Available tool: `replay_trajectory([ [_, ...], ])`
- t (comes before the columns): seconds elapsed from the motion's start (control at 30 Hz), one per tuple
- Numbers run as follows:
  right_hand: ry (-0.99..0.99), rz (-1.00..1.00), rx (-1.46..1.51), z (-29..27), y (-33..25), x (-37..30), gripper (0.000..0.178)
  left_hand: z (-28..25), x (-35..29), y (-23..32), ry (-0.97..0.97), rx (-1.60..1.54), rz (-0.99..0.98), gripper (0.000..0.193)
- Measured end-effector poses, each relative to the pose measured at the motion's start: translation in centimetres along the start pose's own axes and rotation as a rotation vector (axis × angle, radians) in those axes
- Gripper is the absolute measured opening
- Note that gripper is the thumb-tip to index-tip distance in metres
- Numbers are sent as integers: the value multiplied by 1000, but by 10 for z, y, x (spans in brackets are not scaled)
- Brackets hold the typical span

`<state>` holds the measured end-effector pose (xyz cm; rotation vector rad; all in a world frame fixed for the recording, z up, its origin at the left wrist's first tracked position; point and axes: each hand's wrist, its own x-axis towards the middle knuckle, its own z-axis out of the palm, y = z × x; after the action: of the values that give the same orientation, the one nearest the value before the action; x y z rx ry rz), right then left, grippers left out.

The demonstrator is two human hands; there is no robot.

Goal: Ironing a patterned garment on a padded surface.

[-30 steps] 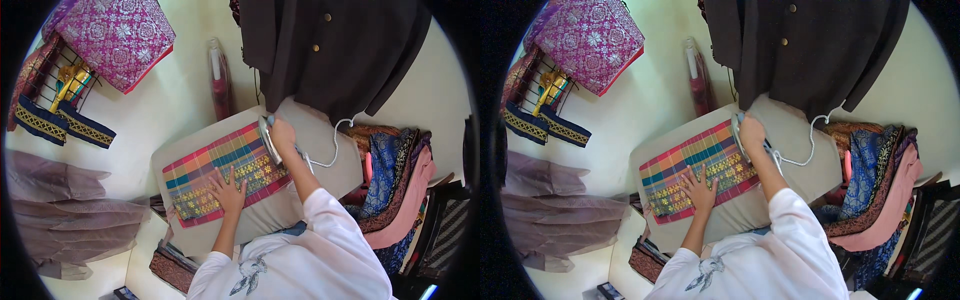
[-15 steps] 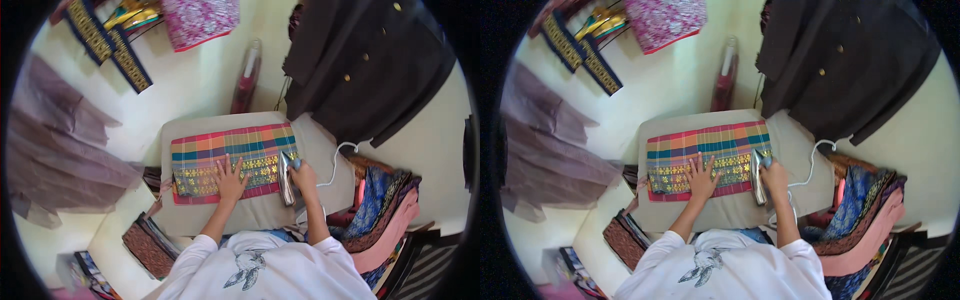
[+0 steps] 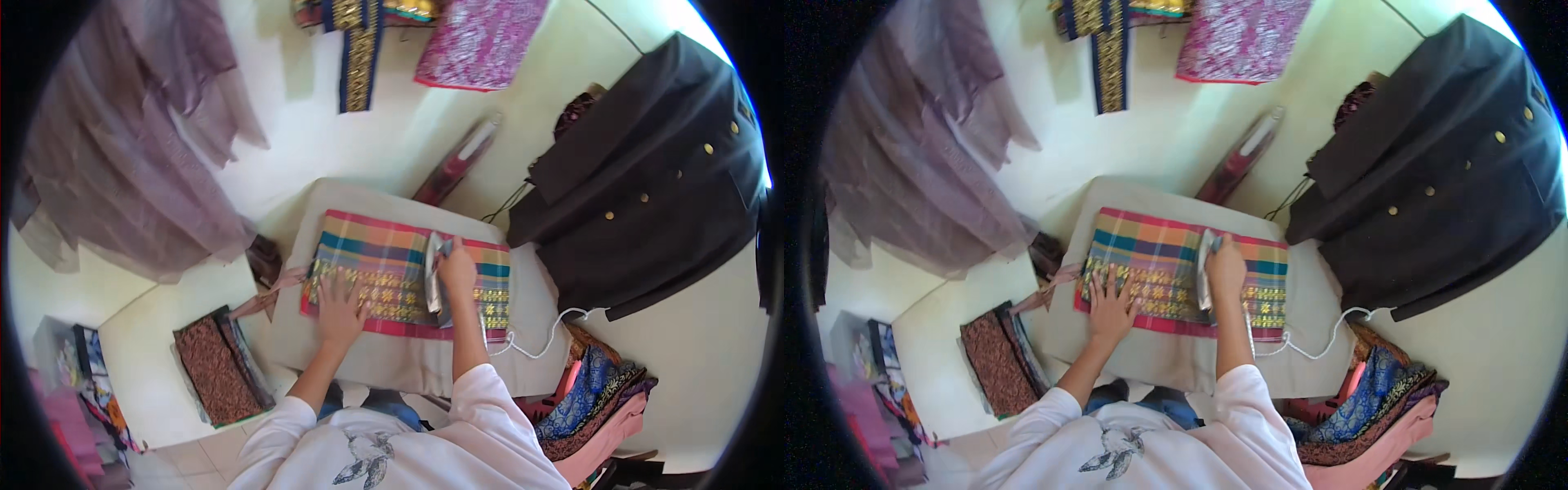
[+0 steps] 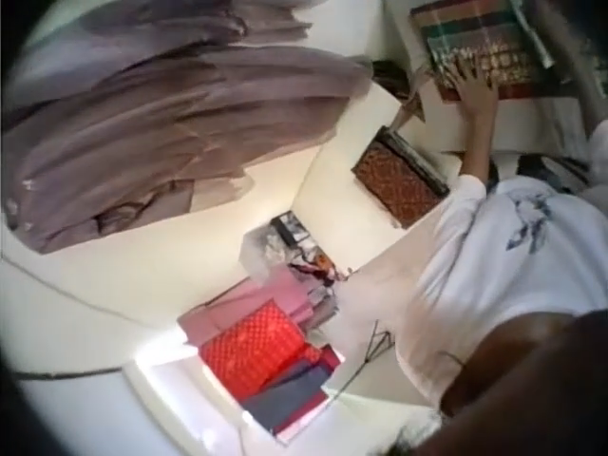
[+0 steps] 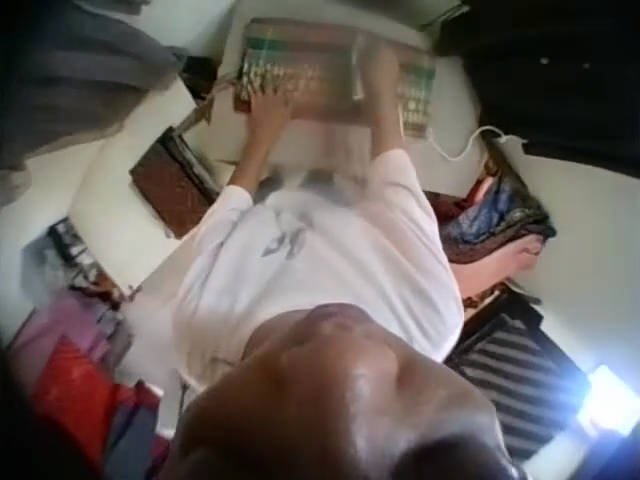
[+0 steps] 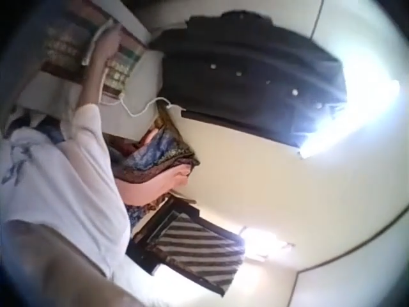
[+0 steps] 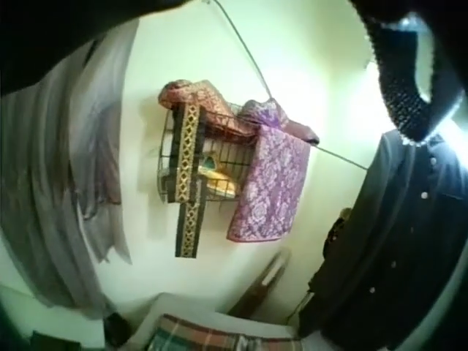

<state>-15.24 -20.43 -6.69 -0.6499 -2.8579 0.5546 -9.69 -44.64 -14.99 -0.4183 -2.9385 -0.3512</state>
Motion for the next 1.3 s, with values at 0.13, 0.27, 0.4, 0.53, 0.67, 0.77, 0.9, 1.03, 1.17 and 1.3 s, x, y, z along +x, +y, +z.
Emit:
replay_trajectory([
  [0.13, -34, 40, -7, -6, -5, -25, 44, -7, -10, -21, 44, -82, -1, 61],
  [0.27, -53, -69, 46, -12, -19, -73, 42, -12, -16, -36, 40, -45, -5, 66],
  [0.4, -83, -26, 63, 1, -78, -93, 41, -12, -21, -44, -40, -145, 14, 73],
  [0.53, -95, -17, -129, 35, -118, -70, 39, -16, -17, -52, -89, -192, 58, 77],
  [0.67, -67, 11, -138, 48, -138, -36, 39, -25, -26, -60, -89, -209, 91, 78],
  [0.77, 16, -43, -113, 56, -130, -9, 46, -29, -22, -59, -64, -205, 85, 79],
  [0.9, -1, -53, -110, 62, -122, 2, 46, -31, -24, -61, -68, -256, 77, 79],
  [1.03, -93, -123, -15, 61, -126, -32, 46, -34, -34, -70, -121, -252, 2, 78],
  [1.17, -151, -117, 4, 72, -166, -56, 45, -33, -40, -80, -133, -254, 13, 78],
  [1.3, -44, -107, -16, 86, -196, -8, 43, -29, -33, -71, -116, -211, 47, 79],
])
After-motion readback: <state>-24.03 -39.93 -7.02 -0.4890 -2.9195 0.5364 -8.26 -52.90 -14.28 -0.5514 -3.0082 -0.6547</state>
